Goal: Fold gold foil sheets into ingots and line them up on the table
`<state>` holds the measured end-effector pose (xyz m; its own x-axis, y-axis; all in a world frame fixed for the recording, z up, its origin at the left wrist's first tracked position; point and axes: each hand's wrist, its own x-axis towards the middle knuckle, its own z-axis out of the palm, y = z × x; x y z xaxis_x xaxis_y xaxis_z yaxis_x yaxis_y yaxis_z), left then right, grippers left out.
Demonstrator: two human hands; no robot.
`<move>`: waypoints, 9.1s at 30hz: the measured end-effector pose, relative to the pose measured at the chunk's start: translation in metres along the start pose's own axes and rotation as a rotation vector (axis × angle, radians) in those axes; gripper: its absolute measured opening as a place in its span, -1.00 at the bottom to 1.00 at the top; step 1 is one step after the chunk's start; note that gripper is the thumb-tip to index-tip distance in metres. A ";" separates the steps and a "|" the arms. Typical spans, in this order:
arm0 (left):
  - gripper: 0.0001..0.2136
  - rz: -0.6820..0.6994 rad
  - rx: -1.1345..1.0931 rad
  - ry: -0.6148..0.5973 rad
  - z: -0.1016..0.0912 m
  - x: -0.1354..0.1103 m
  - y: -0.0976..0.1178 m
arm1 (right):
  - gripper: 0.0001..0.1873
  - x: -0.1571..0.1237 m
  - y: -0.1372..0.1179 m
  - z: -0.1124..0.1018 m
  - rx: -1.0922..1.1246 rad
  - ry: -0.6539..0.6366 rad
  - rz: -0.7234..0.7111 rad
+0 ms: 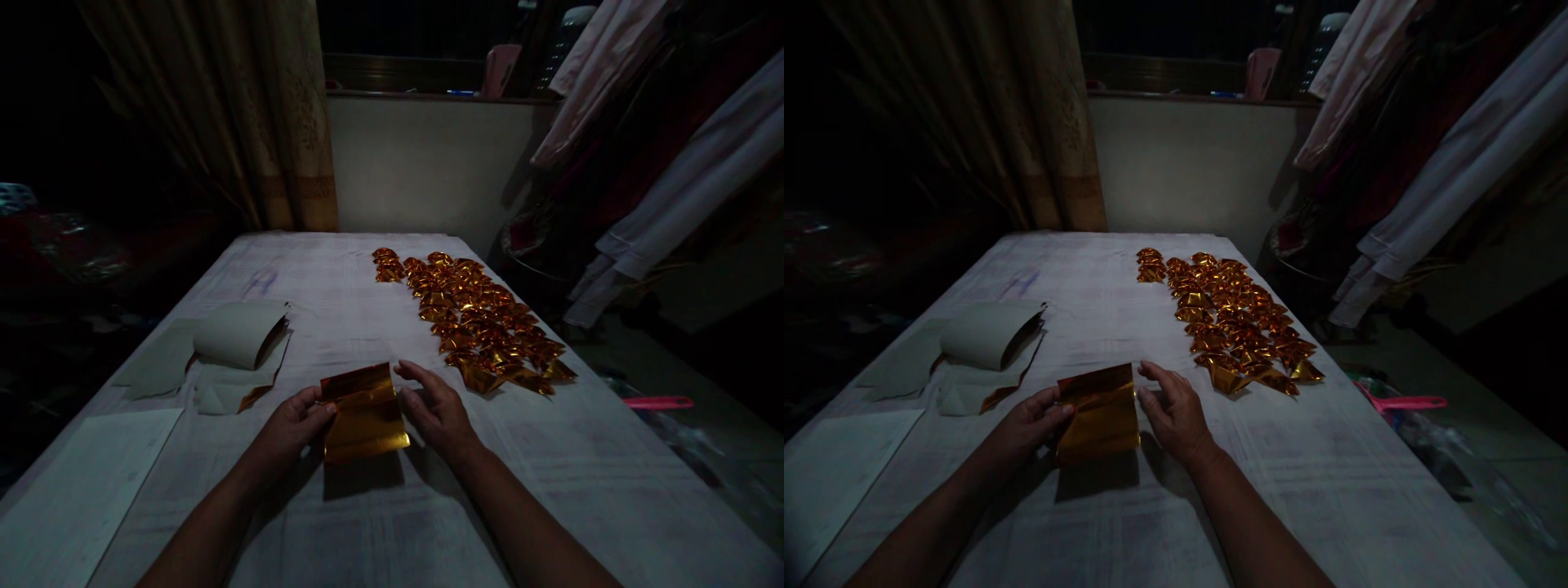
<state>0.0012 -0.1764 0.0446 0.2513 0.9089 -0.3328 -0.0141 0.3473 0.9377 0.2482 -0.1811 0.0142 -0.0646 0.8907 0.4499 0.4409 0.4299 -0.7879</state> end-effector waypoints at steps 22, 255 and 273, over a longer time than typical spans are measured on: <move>-0.53 0.193 0.296 0.118 -0.013 0.007 -0.006 | -0.60 0.000 0.001 -0.002 0.092 0.014 0.060; -0.60 0.811 1.421 0.051 0.015 -0.023 -0.044 | -0.39 -0.016 -0.032 -0.002 -0.431 -0.400 0.141; -0.58 0.734 1.196 -0.026 0.001 -0.022 -0.034 | -0.92 -0.019 -0.014 0.000 -0.391 -0.318 -0.392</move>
<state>-0.0027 -0.2086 0.0204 0.5641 0.7860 0.2531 0.6703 -0.6149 0.4155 0.2433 -0.2035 0.0164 -0.5232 0.7045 0.4795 0.6211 0.7005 -0.3515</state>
